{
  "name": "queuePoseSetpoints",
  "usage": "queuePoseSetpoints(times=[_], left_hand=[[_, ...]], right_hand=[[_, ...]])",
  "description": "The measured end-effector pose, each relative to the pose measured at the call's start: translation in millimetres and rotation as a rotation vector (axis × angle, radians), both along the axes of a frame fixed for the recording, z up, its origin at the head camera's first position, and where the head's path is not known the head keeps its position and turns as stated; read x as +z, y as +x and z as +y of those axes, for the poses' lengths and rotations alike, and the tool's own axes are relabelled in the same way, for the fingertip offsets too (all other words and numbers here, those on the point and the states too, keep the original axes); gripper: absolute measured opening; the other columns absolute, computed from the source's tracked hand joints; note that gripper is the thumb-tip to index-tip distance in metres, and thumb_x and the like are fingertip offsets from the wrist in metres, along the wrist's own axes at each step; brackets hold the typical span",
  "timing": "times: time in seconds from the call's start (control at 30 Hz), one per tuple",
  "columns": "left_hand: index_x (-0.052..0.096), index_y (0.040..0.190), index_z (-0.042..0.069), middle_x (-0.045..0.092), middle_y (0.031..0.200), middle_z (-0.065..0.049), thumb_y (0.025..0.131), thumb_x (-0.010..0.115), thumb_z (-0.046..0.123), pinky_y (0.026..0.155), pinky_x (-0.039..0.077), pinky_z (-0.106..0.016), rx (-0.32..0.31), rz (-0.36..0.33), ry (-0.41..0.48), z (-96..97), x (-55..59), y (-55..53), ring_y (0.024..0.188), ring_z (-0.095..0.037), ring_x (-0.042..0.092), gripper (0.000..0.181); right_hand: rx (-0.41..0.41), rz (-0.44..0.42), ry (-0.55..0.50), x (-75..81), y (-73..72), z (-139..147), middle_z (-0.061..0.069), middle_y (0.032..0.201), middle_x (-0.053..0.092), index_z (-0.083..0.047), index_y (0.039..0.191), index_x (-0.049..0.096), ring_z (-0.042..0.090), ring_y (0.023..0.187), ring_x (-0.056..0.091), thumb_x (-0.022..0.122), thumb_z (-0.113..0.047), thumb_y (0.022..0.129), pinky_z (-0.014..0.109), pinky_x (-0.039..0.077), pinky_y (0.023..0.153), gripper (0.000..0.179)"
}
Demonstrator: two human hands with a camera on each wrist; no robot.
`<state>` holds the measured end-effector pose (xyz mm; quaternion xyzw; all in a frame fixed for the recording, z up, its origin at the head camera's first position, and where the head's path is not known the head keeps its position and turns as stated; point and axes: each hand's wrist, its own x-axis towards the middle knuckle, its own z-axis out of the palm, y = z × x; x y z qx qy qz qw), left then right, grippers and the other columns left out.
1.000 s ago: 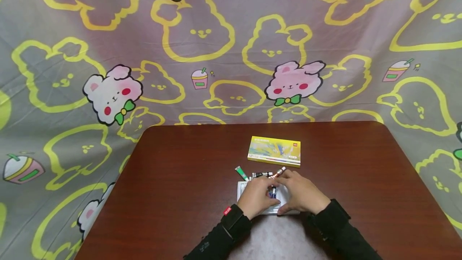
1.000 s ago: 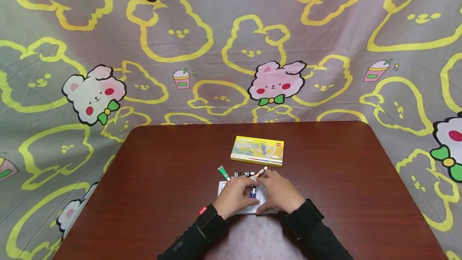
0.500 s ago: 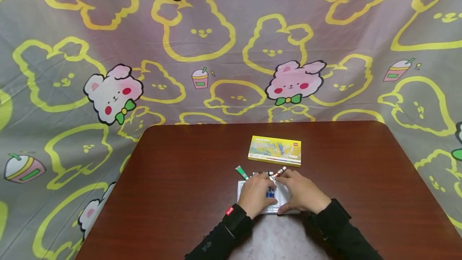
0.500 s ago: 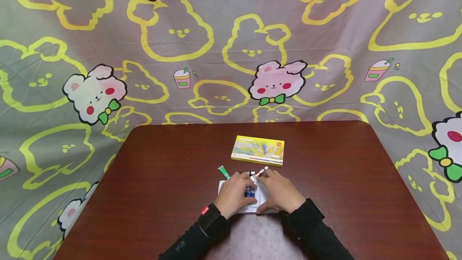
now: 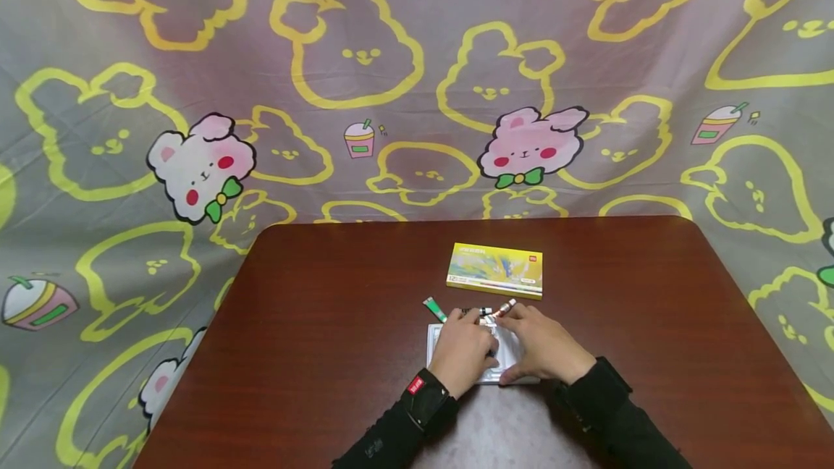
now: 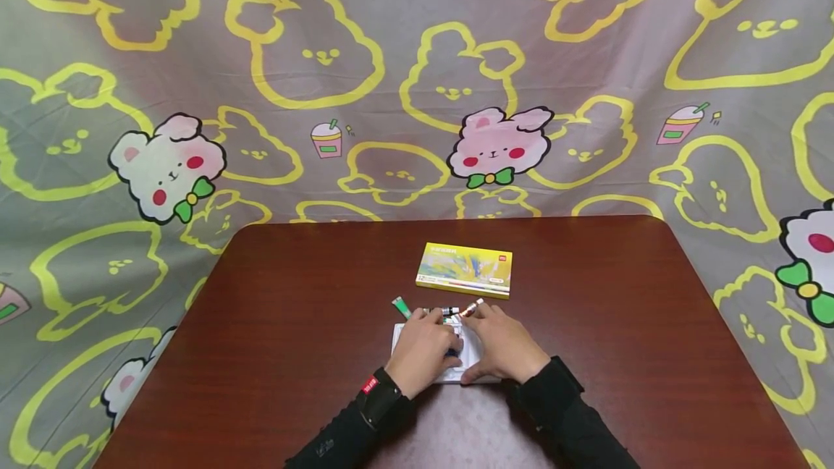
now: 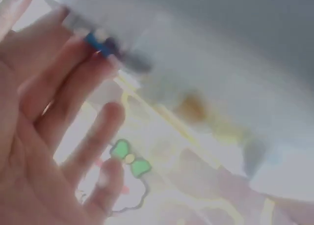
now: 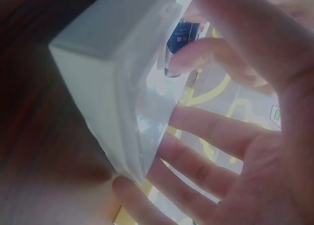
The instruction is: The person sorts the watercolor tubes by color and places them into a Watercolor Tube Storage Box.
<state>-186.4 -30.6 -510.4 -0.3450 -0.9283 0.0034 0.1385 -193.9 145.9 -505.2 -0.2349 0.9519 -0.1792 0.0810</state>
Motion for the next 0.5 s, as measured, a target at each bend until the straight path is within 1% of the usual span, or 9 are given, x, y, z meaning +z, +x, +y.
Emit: queuePoseSetpoints(times=[0.13, 0.17, 0.2, 0.27, 0.3, 0.4, 0.43, 0.5], left_hand=[[0.077, 0.070, 0.031, 0.072, 0.068, 0.016, 0.070, 0.078, 0.045, 0.074, 0.039, -0.032, -0.047, 0.119, -0.076, 1.8, 1.6, 2.1, 0.081, -0.012, 0.054, 0.014], [0.076, 0.069, 0.030, 0.072, 0.068, 0.015, 0.071, 0.077, 0.044, 0.074, 0.040, -0.032, -0.050, 0.131, -0.082, 1.8, 1.8, 2.2, 0.080, -0.012, 0.054, 0.014], [0.076, 0.070, 0.031, 0.072, 0.068, 0.015, 0.071, 0.077, 0.042, 0.076, 0.041, -0.033, -0.050, 0.127, -0.084, 1.3, 2.2, 2.2, 0.083, -0.011, 0.055, 0.011], [0.078, 0.074, 0.032, 0.073, 0.071, 0.015, 0.072, 0.078, 0.039, 0.076, 0.042, -0.033, -0.049, 0.077, -0.080, -1.0, 3.1, 1.3, 0.085, -0.012, 0.057, 0.006], [0.078, 0.077, 0.033, 0.074, 0.072, 0.015, 0.072, 0.078, 0.037, 0.077, 0.042, -0.033, -0.046, 0.037, -0.068, -2.9, 3.8, 0.5, 0.086, -0.012, 0.058, 0.006], [0.079, 0.087, 0.034, 0.076, 0.080, 0.014, 0.074, 0.082, 0.035, 0.078, 0.044, -0.034, -0.038, -0.095, -0.004, -9.0, 7.3, -2.3, 0.089, -0.014, 0.060, 0.013], [0.079, 0.088, 0.033, 0.076, 0.081, 0.013, 0.074, 0.082, 0.036, 0.076, 0.044, -0.033, -0.037, -0.127, 0.022, -10.8, 8.1, -3.4, 0.087, -0.014, 0.060, 0.016], [0.080, 0.090, 0.030, 0.076, 0.084, 0.013, 0.073, 0.084, 0.037, 0.076, 0.046, -0.034, -0.037, -0.167, 0.071, -13.2, 9.4, -5.2, 0.087, -0.014, 0.059, 0.019]], right_hand=[[-0.013, -0.009, 0.000, -0.4, 0.2, 0, 0.009, 0.127, 0.058, -0.009, 0.132, 0.062, 0.024, 0.111, 0.051, 0.089, -0.055, 0.054, 0.045, 0.053, 0.089, 0.094], [-0.015, -0.011, -0.001, -0.6, 0.3, 0, 0.009, 0.127, 0.058, -0.009, 0.131, 0.062, 0.024, 0.110, 0.051, 0.089, -0.055, 0.054, 0.045, 0.053, 0.089, 0.094], [-0.016, -0.013, 0.000, -0.7, 0.3, 0, 0.009, 0.126, 0.058, -0.009, 0.132, 0.062, 0.024, 0.110, 0.051, 0.089, -0.055, 0.054, 0.045, 0.053, 0.089, 0.094], [-0.016, -0.017, -0.001, -0.7, 0.5, -1, 0.009, 0.126, 0.058, -0.008, 0.132, 0.062, 0.024, 0.110, 0.052, 0.089, -0.055, 0.054, 0.045, 0.053, 0.089, 0.095], [-0.013, -0.015, -0.002, -0.6, 0.5, -1, 0.009, 0.125, 0.058, -0.008, 0.132, 0.061, 0.024, 0.109, 0.052, 0.089, -0.055, 0.054, 0.045, 0.053, 0.089, 0.095], [-0.007, -0.015, 0.003, 0.2, 0.0, -1, 0.009, 0.126, 0.058, -0.009, 0.132, 0.061, 0.023, 0.110, 0.052, 0.088, -0.056, 0.055, 0.045, 0.053, 0.089, 0.095], [-0.006, -0.014, 0.005, 0.3, -0.2, -1, 0.009, 0.127, 0.058, -0.009, 0.133, 0.061, 0.023, 0.111, 0.051, 0.088, -0.056, 0.055, 0.045, 0.053, 0.089, 0.095], [-0.003, -0.010, 0.007, 0.9, -0.6, 0, 0.009, 0.128, 0.058, -0.010, 0.133, 0.061, 0.023, 0.112, 0.051, 0.087, -0.057, 0.055, 0.045, 0.053, 0.089, 0.095]])
